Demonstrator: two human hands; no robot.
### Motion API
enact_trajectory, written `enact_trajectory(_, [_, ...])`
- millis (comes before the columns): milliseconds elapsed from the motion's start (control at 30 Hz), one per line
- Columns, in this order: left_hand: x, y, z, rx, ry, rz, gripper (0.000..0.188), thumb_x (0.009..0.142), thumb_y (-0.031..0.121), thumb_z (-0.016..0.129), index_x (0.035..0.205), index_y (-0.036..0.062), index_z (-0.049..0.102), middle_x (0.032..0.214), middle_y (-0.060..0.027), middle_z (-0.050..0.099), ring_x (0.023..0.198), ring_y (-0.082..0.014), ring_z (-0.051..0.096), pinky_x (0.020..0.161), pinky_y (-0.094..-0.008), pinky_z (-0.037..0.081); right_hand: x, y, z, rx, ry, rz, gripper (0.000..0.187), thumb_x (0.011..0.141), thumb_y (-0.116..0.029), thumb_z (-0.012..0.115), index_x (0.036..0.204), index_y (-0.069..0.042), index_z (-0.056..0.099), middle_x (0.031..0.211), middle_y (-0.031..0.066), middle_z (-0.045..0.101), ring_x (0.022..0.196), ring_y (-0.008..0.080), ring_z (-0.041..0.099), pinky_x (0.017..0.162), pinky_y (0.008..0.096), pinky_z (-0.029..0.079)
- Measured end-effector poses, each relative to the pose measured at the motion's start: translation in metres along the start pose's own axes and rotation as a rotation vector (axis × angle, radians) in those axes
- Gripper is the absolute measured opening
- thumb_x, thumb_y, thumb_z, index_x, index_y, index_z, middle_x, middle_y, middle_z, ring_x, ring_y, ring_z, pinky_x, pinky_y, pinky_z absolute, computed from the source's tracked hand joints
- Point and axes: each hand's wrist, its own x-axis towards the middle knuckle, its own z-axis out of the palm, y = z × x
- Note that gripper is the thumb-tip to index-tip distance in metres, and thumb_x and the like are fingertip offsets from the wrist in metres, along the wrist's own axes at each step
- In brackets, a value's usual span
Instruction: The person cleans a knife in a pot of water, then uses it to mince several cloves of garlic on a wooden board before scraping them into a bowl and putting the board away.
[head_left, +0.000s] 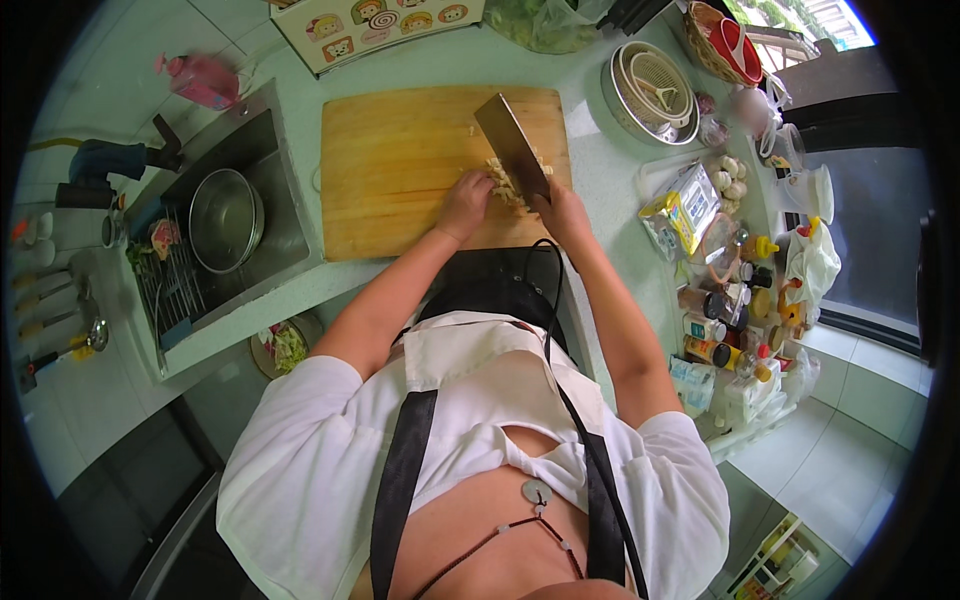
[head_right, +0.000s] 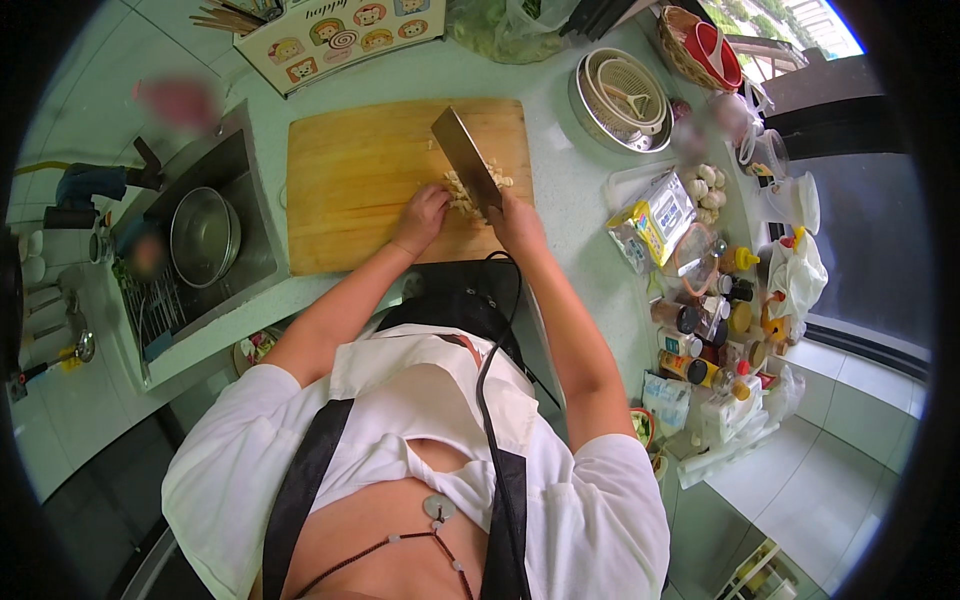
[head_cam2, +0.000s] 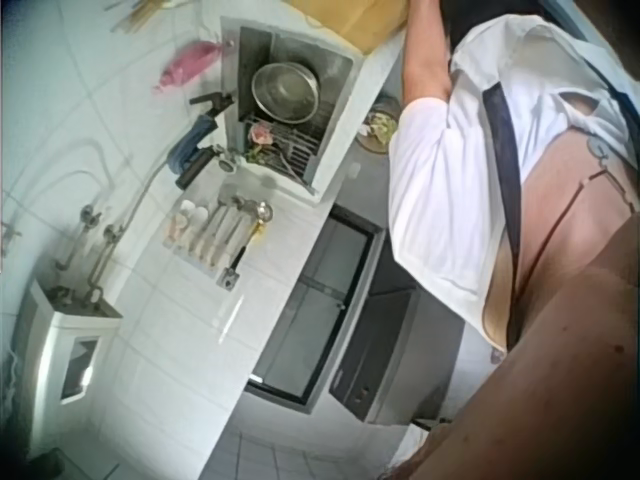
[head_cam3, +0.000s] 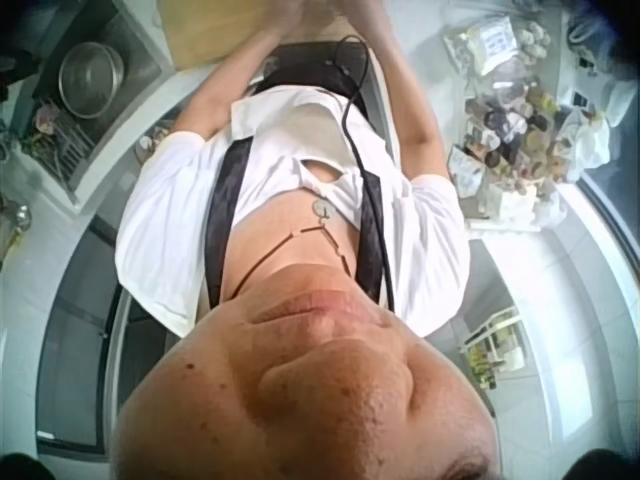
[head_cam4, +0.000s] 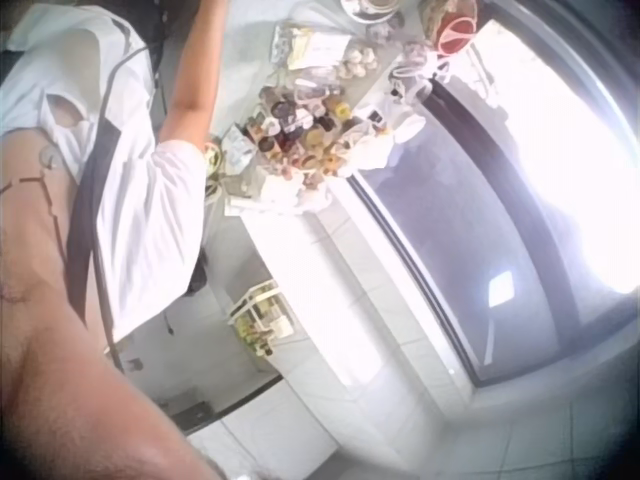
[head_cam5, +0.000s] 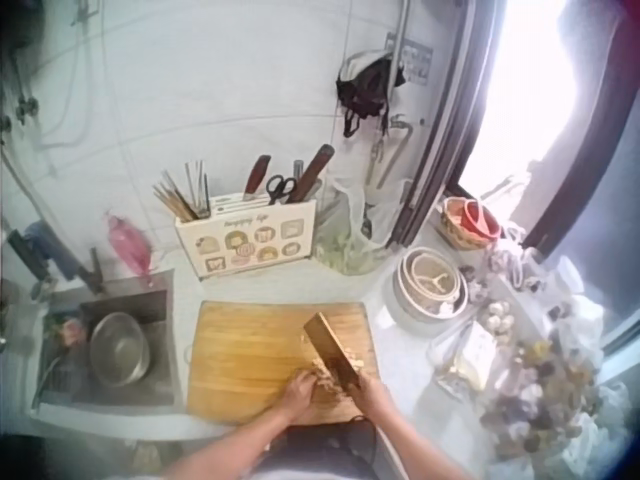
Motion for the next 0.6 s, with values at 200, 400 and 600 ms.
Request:
enact_trajectory(200, [-0.011,0.004,0.0,-0.024,0.021,-0.023,0.014,0.072,0.003,0.062,0.086,0.0014,0.061,0.093,-0.0136,0.058,0.087,-0.0314,0.055,0.075,-0.0376,0.047,-0.012,-0.005,-0.025,-0.215,-0.134,-0.06,0.018,0.084,-0.022,0.054,0.093,-0.007,0.05,0.072,0.0214,0.059,0.071,0.0406,0.058,0.061,0.0497,0.044])
enact_trajectory(400, [-0.012,0.009,-0.003,-0.017,0.021,0.025,0.016,0.072,0.001,0.061,0.087,0.0015,0.061,0.092,-0.013,0.058,0.088,-0.0312,0.055,0.077,-0.0377,0.047,-0.012,-0.02,-0.036,-0.347,-0.219,-0.145,0.01,0.086,-0.018,0.046,0.087,-0.009,0.049,0.068,0.018,0.061,0.068,0.0366,0.061,0.057,0.0475,0.046])
enact_trajectory(600, [-0.012,0.008,-0.004,-0.029,-0.002,0.037,0.016,0.072,0.0,0.059,0.087,0.0016,0.061,0.093,-0.013,0.058,0.089,-0.0316,0.054,0.077,-0.0374,0.047,-0.005,-0.023,-0.029,-0.37,-0.252,-0.149,0.009,0.084,-0.014,0.046,0.09,-0.008,0.049,0.071,0.0182,0.062,0.07,0.0352,0.062,0.059,0.0467,0.047])
